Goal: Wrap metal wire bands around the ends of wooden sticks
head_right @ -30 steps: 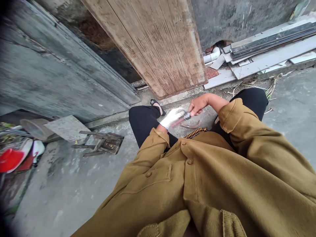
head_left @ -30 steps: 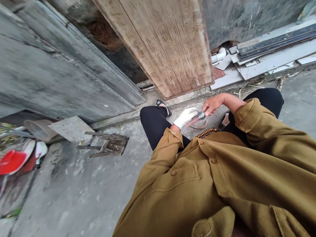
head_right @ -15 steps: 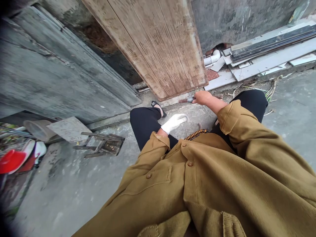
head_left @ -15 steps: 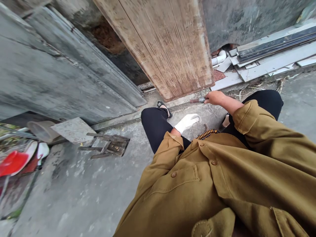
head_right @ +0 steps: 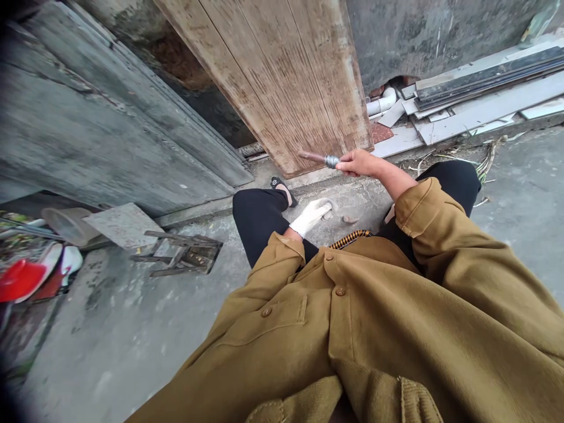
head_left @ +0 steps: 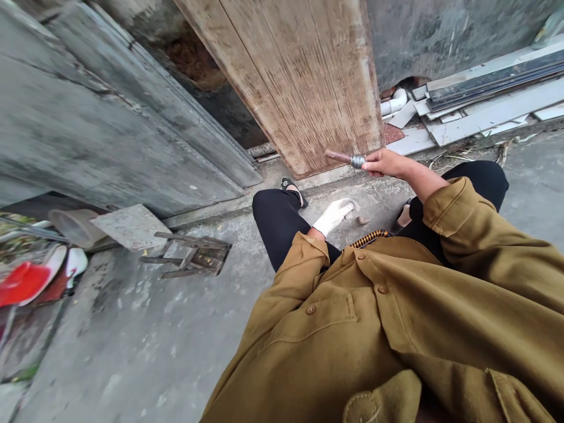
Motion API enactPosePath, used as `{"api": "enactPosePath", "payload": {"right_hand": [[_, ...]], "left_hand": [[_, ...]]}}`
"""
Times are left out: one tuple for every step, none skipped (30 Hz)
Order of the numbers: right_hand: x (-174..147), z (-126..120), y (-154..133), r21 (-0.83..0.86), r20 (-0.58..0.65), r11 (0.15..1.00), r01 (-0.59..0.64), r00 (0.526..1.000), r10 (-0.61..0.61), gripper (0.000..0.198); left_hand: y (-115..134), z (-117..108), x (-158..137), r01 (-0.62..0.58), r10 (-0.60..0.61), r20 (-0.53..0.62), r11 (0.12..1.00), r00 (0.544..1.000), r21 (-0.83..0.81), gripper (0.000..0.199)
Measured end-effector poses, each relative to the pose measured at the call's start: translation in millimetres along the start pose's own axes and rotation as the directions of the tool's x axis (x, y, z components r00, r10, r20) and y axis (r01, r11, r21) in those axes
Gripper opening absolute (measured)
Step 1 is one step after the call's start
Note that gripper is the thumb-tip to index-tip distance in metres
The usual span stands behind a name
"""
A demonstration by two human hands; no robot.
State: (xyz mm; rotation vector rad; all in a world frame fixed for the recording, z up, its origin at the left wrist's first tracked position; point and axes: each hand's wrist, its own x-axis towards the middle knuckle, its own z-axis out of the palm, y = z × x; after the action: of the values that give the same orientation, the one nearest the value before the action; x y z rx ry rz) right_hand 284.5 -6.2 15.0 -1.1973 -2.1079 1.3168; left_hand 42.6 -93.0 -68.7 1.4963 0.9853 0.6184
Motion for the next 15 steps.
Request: {"api": "enactPosePath", "payload": {"right_hand": [[2, 2, 2, -0.092, -0.057, 0.993, -0.067, 0.996, 0.062, 0.033], [5, 4, 5, -0.201, -0.105, 0.971, -0.131, 0.988, 0.112, 0.033], [7, 7, 7, -0.318, -0.142, 0.929, -0.19, 0.978, 0.152, 0.034], [8, 10, 9, -0.433, -0.165, 0.87, -0.238, 0.969, 0.183, 0.034], [9, 12, 10, -0.536, -0.164, 0.8, -0.268, 0.963, 0.213, 0.036], [10, 14, 11, -0.622, -0.134, 0.732, -0.277, 0.959, 0.25, 0.038], [10, 15, 12, -0.686, -0.071, 0.679, -0.261, 0.953, 0.294, 0.039], [10, 17, 12, -0.723, 0.023, 0.655, -0.222, 0.939, 0.343, 0.038], [9, 18, 13, -0.732, 0.135, 0.66, -0.169, 0.914, 0.383, 0.037], [9, 19, 14, -0.716, 0.248, 0.689, -0.113, 0.881, 0.403, 0.035], [9, 21, 15, -0.682, 0.351, 0.728, -0.067, 0.844, 0.406, 0.035], [8, 22, 16, -0.639, 0.437, 0.769, -0.033, 0.807, 0.398, 0.035], [8, 24, 17, -0.589, 0.513, 0.808, -0.009, 0.769, 0.382, 0.037], [8, 25, 18, -0.533, 0.583, 0.846, 0.007, 0.728, 0.361, 0.039], [7, 25, 17, -0.463, 0.656, 0.886, 0.017, 0.68, 0.329, 0.042]], "left_hand": [[0, 3, 0, -0.001, 0.0, 0.043, 1.0, 0.999, 0.005, 0.038], [1, 5, 0, 0.003, -0.005, 0.084, 1.0, 0.996, 0.026, 0.038], [3, 7, -1, 0.006, -0.012, 0.116, 0.999, 0.993, 0.054, 0.038], [6, 7, -1, 0.008, -0.018, 0.132, 0.997, 0.991, 0.076, 0.038], [8, 6, -1, 0.009, -0.02, 0.131, 0.996, 0.991, 0.085, 0.037], [11, 5, -2, 0.008, -0.017, 0.11, 0.997, 0.994, 0.079, 0.037], [14, 2, -2, 0.006, -0.01, 0.077, 0.998, 0.997, 0.057, 0.037], [17, -1, -3, 0.001, -0.002, 0.036, 1.0, 0.999, 0.03, 0.038], [19, -5, -4, -0.004, 0.004, -0.008, 1.0, 1.0, 0.006, 0.038], [21, -9, -4, -0.007, 0.007, -0.054, 1.0, 0.999, -0.008, 0.038], [22, -12, -5, -0.009, 0.008, -0.1, 1.0, 0.995, -0.012, 0.038], [22, -15, -4, -0.009, 0.008, -0.14, 1.0, 0.99, -0.009, 0.038], [22, -17, -4, -0.008, 0.007, -0.167, 1.0, 0.986, -0.003, 0.037], [22, -18, -3, -0.006, 0.006, -0.185, 1.0, 0.983, 0.003, 0.037], [21, -19, -1, -0.005, 0.007, -0.196, 1.0, 0.981, 0.007, 0.036]]}}
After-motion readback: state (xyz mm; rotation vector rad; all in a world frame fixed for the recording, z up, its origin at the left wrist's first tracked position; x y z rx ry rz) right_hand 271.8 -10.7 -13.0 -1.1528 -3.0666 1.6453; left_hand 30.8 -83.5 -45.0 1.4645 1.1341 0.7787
